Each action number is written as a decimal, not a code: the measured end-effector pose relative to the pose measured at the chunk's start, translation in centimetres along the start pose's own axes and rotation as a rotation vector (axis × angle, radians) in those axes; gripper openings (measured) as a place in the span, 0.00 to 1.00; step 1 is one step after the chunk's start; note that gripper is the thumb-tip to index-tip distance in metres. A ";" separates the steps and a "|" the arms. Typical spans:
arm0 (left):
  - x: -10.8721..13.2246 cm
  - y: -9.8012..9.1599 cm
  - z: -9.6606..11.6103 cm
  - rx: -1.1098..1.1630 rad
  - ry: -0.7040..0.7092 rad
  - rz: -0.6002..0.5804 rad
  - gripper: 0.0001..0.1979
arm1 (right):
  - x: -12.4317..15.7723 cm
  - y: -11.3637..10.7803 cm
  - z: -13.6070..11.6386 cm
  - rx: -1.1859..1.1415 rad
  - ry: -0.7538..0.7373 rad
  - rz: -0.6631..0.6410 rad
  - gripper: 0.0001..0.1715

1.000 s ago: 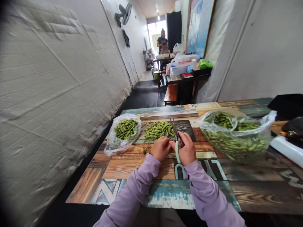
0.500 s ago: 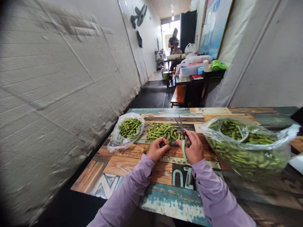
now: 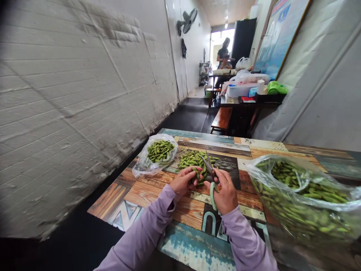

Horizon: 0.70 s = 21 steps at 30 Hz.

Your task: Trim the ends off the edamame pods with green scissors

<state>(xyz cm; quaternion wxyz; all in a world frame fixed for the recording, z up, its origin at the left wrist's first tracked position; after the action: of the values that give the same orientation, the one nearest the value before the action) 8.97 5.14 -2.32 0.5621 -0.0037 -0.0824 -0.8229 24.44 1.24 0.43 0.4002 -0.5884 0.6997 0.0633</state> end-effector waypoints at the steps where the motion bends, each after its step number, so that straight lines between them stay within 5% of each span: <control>1: 0.1 0.0 0.1 -0.010 0.012 -0.003 0.22 | 0.0 0.1 0.1 -0.001 0.005 -0.004 0.23; 11: 0.3 -1.5 0.5 -0.057 0.071 0.165 0.21 | 0.5 1.1 -0.3 0.028 0.003 -0.081 0.22; 21: 0.7 -1.1 1.7 -0.181 0.128 0.087 0.21 | 0.9 2.3 -0.1 0.020 -0.018 -0.218 0.27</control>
<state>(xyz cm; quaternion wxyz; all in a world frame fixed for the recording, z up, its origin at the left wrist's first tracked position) 7.52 5.10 -0.70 0.5986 -0.0058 0.0286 -0.8005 22.42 1.20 -0.94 0.4166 -0.6565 0.6286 0.0178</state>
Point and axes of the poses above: each hand's wrist, its own x-axis away from the middle knuckle, its own y-axis out of the palm, z = x × y, the point moved 6 cm from there along -x, towards the middle knuckle, and after that the axes turned 12 degrees about -x, right-handed, at the moved point
